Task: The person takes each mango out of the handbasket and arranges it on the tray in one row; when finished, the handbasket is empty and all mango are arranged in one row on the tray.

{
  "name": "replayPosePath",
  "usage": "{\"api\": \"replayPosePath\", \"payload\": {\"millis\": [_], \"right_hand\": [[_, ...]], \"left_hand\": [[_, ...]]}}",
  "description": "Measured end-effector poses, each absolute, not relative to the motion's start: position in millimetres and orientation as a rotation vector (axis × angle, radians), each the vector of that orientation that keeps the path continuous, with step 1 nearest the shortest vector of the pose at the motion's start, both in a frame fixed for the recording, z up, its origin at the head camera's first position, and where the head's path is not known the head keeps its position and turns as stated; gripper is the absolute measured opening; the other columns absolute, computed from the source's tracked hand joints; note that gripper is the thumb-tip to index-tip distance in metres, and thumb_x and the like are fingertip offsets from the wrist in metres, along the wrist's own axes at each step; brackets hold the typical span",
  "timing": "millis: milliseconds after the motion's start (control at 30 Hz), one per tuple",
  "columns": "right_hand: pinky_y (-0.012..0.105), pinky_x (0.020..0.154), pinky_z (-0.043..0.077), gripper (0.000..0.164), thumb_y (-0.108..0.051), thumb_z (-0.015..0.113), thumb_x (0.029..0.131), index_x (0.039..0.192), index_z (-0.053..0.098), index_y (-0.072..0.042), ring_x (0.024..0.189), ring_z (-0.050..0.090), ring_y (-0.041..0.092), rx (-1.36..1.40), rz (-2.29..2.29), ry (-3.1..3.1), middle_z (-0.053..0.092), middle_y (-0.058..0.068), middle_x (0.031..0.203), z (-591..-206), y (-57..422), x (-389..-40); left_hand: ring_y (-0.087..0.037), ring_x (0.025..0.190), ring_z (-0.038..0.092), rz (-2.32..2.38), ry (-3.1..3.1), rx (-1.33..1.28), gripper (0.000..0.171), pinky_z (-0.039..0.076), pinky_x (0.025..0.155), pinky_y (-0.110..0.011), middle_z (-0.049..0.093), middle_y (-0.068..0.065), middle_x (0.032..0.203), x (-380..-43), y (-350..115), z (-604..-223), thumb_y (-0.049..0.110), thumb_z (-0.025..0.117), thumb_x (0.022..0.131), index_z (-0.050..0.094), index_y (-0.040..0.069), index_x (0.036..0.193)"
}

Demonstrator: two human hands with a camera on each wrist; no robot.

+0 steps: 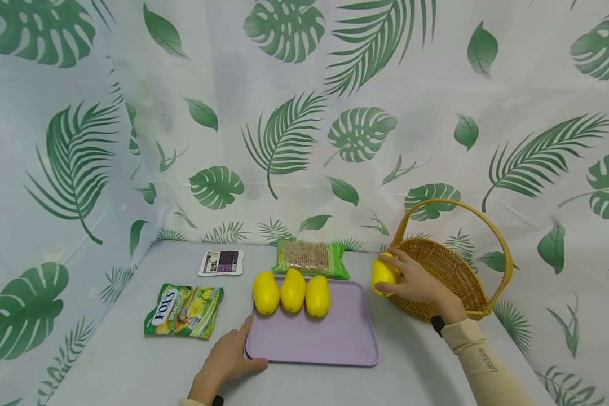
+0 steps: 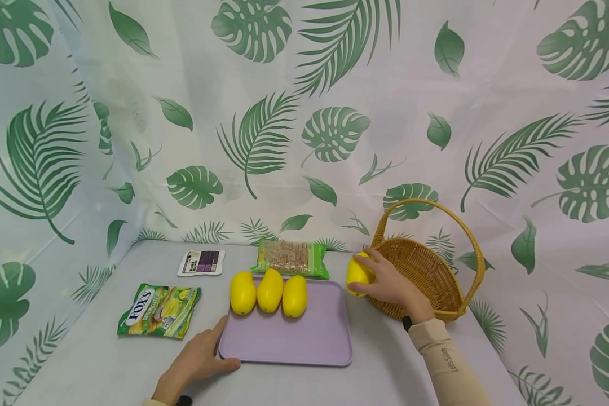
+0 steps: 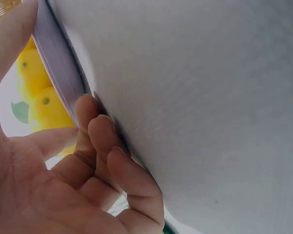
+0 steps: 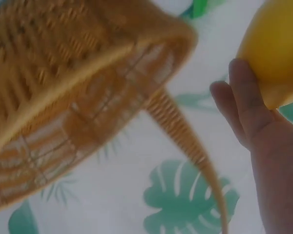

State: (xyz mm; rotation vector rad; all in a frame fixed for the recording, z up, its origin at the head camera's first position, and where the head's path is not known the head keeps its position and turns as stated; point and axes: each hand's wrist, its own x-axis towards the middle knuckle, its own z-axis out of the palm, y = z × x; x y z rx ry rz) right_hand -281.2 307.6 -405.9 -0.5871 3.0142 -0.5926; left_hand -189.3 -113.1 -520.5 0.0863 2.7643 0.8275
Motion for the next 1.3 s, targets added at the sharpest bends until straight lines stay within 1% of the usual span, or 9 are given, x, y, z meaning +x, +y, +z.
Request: {"api": "replayPosePath", "payload": {"millis": [167,400,567,667,767,933,1133,1300], "right_hand": [[0.061,0.100,0.041,0.076,-0.055,0.065,0.082,0.142,0.043,-0.016,0.133,0.037,0.047,-0.653,-0.581,2.984,0.026,0.018,0.154,-415.4,291.2,-282.5],[0.054,0.098,0.043,0.075,-0.058,0.065,0.080,0.141,0.046,-0.019,0.131,0.041,0.042,-0.681,-0.590,2.958,0.029,0.015,0.153,-434.8,273.0,-287.7],[0.057,0.102,0.041,0.074,-0.059,0.065,0.080,0.140,0.046,-0.020,0.134,0.039,0.040,-0.660,-0.595,2.908,0.029,0.016,0.154,-450.2,260.3,-292.0],[0.056,0.105,0.039,0.075,-0.057,0.067,0.079,0.140,0.047,-0.019,0.136,0.038,0.039,-0.647,-0.624,2.872,0.027,0.015,0.155,-459.6,253.2,-293.0],[0.059,0.107,0.037,0.076,-0.056,0.069,0.078,0.140,0.047,-0.019,0.137,0.035,0.041,-0.640,-0.647,2.843,0.026,0.015,0.156,-470.2,247.0,-293.1],[0.060,0.109,0.034,0.075,-0.056,0.068,0.079,0.141,0.045,-0.021,0.140,0.031,0.040,-0.612,-0.614,2.804,0.023,0.015,0.157,-487.3,240.5,-293.5],[0.061,0.109,0.033,0.073,-0.052,0.069,0.080,0.141,0.046,-0.019,0.140,0.031,0.041,-0.615,-0.613,2.805,0.023,0.017,0.157,-490.8,234.3,-298.3],[0.060,0.111,0.032,0.074,-0.054,0.068,0.079,0.141,0.046,-0.020,0.141,0.031,0.040,-0.590,-0.588,2.804,0.023,0.015,0.158,-489.6,232.5,-302.8]], "left_hand": [[-0.029,0.101,0.058,0.823,2.767,0.083,0.109,0.047,0.094,-0.055,0.059,-0.020,0.123,-189.7,-112.9,-520.4,0.055,0.081,0.062,0.032,0.009,0.147],[-0.029,0.100,0.058,0.814,2.771,0.089,0.109,0.047,0.094,-0.054,0.060,-0.021,0.122,-189.1,-114.1,-521.1,0.056,0.081,0.062,0.032,0.008,0.147],[-0.030,0.103,0.058,0.813,2.764,0.081,0.109,0.047,0.095,-0.054,0.059,-0.021,0.124,-190.0,-114.1,-521.3,0.056,0.081,0.062,0.032,0.008,0.147],[-0.030,0.101,0.058,0.808,2.758,0.078,0.109,0.046,0.095,-0.055,0.059,-0.021,0.123,-191.0,-113.7,-520.8,0.056,0.081,0.062,0.031,0.009,0.148],[-0.029,0.101,0.057,0.812,2.748,0.075,0.110,0.046,0.095,-0.055,0.059,-0.021,0.123,-191.0,-113.6,-521.3,0.056,0.081,0.062,0.031,0.009,0.148],[-0.033,0.104,0.057,0.817,2.731,0.082,0.110,0.045,0.096,-0.057,0.058,-0.022,0.125,-188.3,-113.6,-523.6,0.055,0.082,0.061,0.032,0.008,0.147],[-0.032,0.107,0.057,0.831,2.727,0.072,0.110,0.045,0.097,-0.057,0.058,-0.021,0.125,-189.1,-113.4,-523.0,0.056,0.081,0.061,0.032,0.009,0.147],[-0.031,0.104,0.057,0.841,2.725,0.070,0.110,0.045,0.096,-0.056,0.058,-0.021,0.124,-190.0,-112.2,-522.6,0.057,0.081,0.061,0.032,0.009,0.148]]}}
